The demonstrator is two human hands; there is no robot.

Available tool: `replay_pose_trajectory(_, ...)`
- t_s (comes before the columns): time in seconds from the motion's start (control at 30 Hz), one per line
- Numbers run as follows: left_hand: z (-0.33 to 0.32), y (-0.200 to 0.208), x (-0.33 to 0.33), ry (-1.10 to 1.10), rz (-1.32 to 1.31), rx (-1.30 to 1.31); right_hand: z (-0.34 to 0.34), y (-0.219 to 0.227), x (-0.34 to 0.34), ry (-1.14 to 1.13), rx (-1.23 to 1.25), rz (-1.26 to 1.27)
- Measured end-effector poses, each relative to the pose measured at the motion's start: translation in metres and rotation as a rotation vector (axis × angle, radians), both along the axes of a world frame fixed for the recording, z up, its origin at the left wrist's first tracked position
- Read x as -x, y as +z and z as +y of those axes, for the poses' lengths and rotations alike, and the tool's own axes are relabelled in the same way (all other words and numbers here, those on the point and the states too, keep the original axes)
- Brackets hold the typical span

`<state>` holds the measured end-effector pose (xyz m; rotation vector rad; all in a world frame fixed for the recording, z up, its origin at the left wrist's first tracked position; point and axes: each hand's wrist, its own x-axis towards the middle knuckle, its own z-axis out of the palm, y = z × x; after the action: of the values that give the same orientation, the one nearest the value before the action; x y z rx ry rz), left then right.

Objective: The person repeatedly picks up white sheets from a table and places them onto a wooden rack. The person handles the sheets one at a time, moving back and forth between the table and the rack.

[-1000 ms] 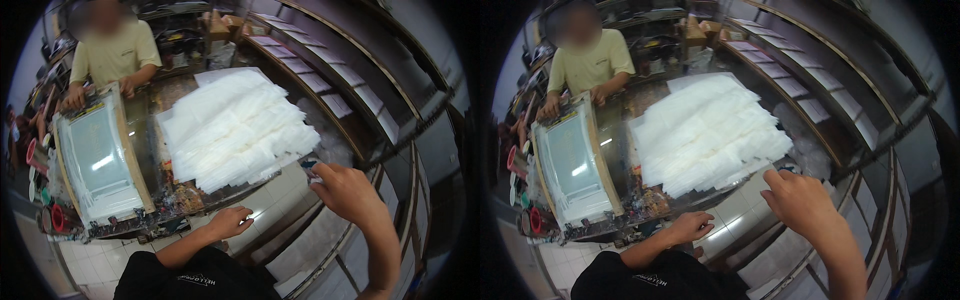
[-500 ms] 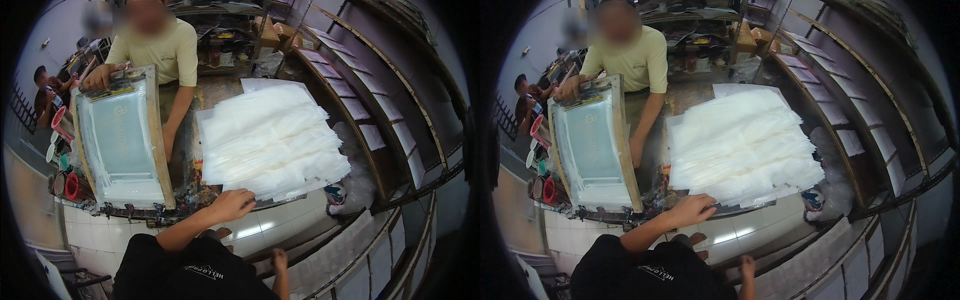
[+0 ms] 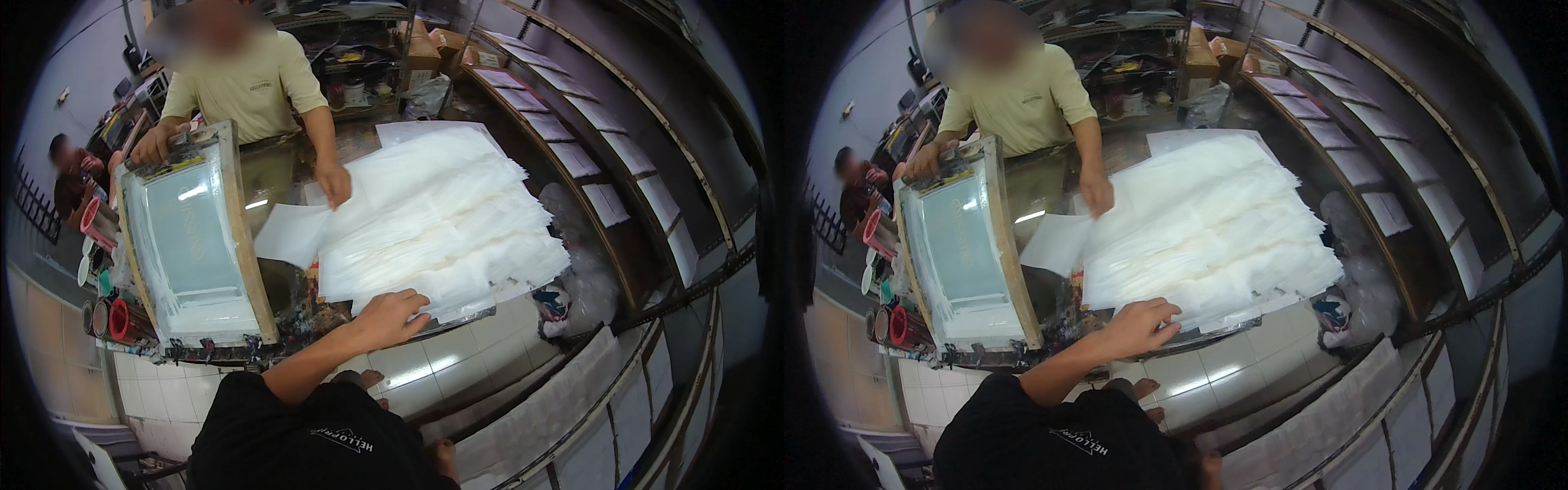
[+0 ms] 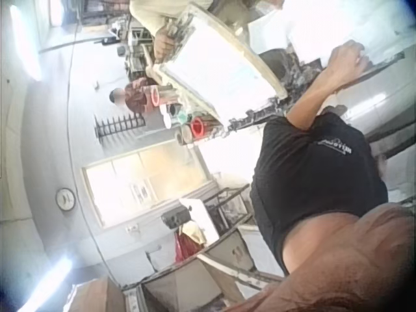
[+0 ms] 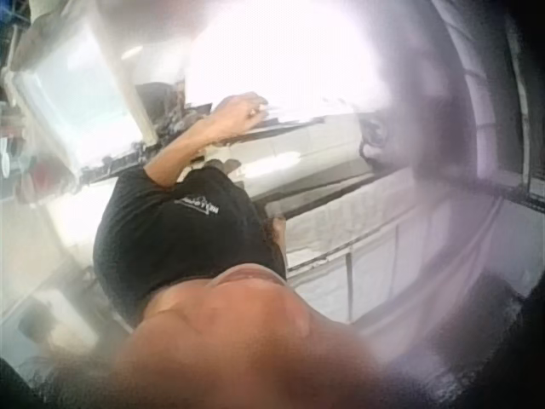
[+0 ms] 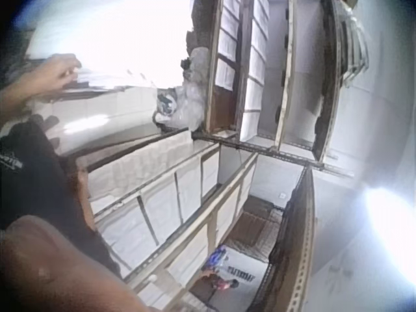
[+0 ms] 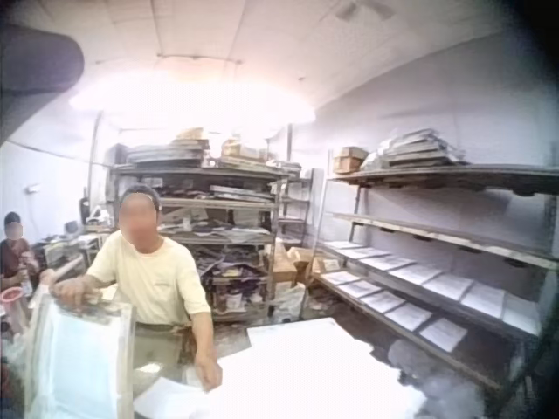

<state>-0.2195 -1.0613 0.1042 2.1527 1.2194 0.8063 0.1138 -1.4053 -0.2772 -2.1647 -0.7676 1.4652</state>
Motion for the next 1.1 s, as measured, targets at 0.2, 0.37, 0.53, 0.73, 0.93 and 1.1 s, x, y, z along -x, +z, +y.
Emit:
replay_pose_trajectory(0.2, 0.036, 0.010, -0.003, 0.121, -0.037, -0.178, 0.032, 0.026, -0.006, -0.275, -0.104, -0.067)
replay_pose_trajectory(0.37, 0.103, -0.014, 0.011, 0.360, 0.211, -0.314, -0.001, -0.022, -0.007, -0.285, -0.121, -0.129)
replay_pose_trajectory(0.53, 0.143, -0.054, 0.030, 0.460, 0.586, -0.089, -0.026, 0.001, 0.032, -0.234, -0.014, 0.058)
replay_pose_trajectory(0.73, 0.169, -0.071, 0.011, 0.384, 0.599, -0.101, -0.030, 0.018, 0.056, -0.309, 0.074, 0.030)
replay_pose_trajectory(0.93, 0.208, -0.125, 0.058, 0.179, 0.521, -0.139, 0.036, 0.042, 0.046, -0.286, -0.046, -0.237)
replay_pose_trajectory(1.1, 0.197, -0.093, 0.043, 0.106, 0.415, -0.175, 0.137, 0.091, 0.031, -0.289, -0.271, -0.178)
